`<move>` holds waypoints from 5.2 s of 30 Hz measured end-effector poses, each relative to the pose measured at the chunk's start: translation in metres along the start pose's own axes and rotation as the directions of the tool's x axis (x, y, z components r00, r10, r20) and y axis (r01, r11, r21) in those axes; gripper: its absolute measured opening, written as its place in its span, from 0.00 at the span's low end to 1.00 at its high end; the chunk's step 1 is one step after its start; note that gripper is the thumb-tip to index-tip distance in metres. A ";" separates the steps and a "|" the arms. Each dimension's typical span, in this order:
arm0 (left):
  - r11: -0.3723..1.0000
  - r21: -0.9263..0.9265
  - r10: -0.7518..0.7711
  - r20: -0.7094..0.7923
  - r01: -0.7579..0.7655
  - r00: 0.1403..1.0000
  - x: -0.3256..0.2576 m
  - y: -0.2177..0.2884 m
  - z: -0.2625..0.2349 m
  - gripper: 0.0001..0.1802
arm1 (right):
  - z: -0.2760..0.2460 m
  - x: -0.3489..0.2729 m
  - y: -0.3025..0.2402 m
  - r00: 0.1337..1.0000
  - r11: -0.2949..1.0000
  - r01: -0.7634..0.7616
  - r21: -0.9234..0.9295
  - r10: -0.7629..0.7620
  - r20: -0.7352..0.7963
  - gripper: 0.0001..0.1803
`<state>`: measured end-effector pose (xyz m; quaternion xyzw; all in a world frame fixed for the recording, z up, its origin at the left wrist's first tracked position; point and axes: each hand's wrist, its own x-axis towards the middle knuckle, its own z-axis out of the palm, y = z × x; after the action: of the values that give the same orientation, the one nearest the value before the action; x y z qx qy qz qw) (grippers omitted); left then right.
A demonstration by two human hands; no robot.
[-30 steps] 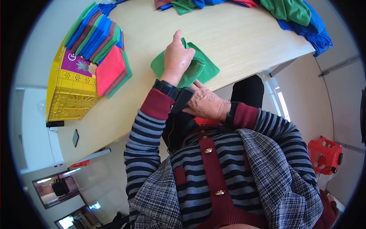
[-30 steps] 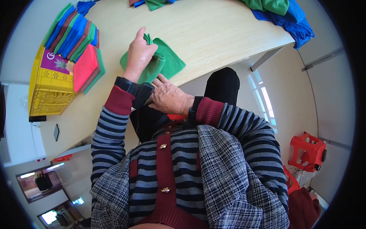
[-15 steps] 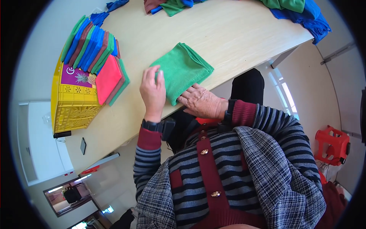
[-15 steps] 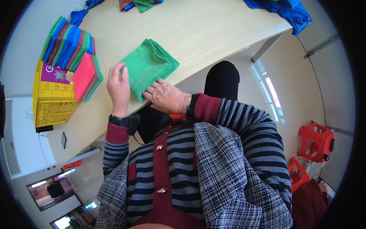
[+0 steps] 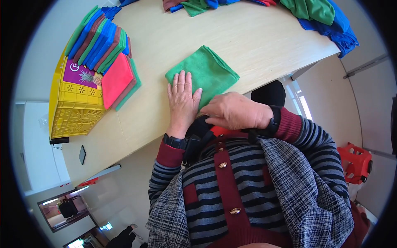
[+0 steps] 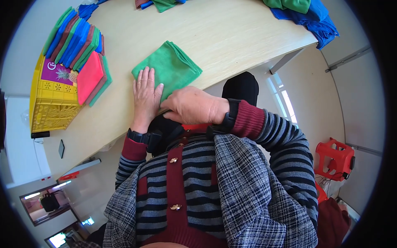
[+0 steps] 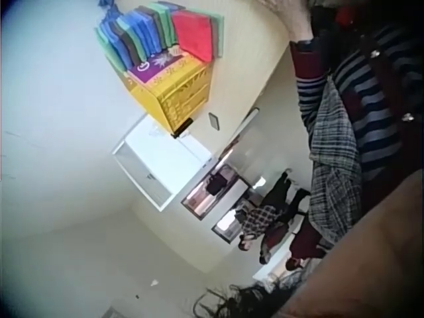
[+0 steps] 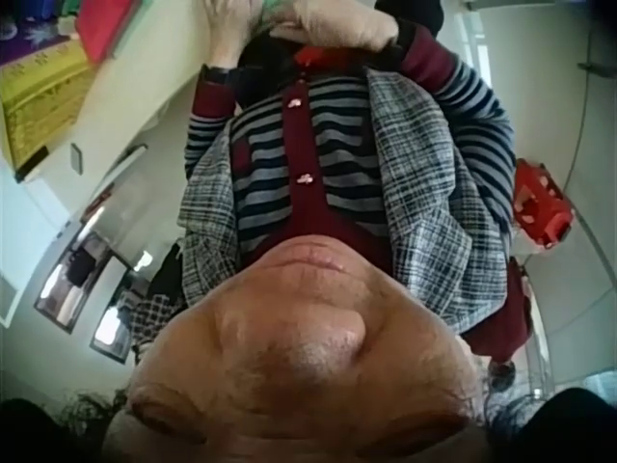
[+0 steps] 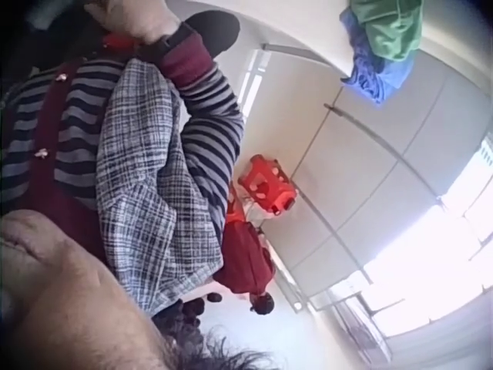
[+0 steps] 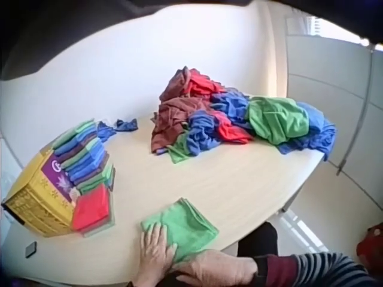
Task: The person folds a red cloth by hand on a table, places it on a stack, and then spreads and folds a green cloth. They place the green cloth on the stack and pick up another red cloth to begin folding it.
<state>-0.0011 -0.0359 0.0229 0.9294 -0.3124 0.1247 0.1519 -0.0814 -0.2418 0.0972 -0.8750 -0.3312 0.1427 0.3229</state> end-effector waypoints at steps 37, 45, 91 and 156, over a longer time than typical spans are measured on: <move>0.997 -0.070 0.038 0.047 -0.035 0.998 -0.028 0.011 -0.019 0.40 | 0.035 0.079 -0.002 0.807 0.934 -0.224 -0.278 0.018 -0.590 0.36; 0.997 -0.008 0.078 0.046 -0.078 0.996 -0.032 0.019 -0.007 0.41 | 0.046 0.070 0.038 0.851 0.905 -0.232 -0.357 0.010 -0.526 0.36; 0.997 0.012 0.079 -0.043 -0.079 0.996 -0.035 0.033 -0.017 0.34 | -0.033 -0.005 0.095 0.864 0.656 -0.009 -0.755 -0.375 -0.336 0.21; 0.988 -0.089 -0.124 -0.002 0.123 0.992 0.002 -0.024 0.000 0.39 | 0.006 0.074 0.098 0.884 0.871 -0.177 -0.458 -0.064 -0.464 0.30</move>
<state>0.0152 -0.0188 0.0188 0.9388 -0.2589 0.1047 0.2015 0.0186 -0.2455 0.0251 -0.9456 -0.2427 -0.1495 0.1568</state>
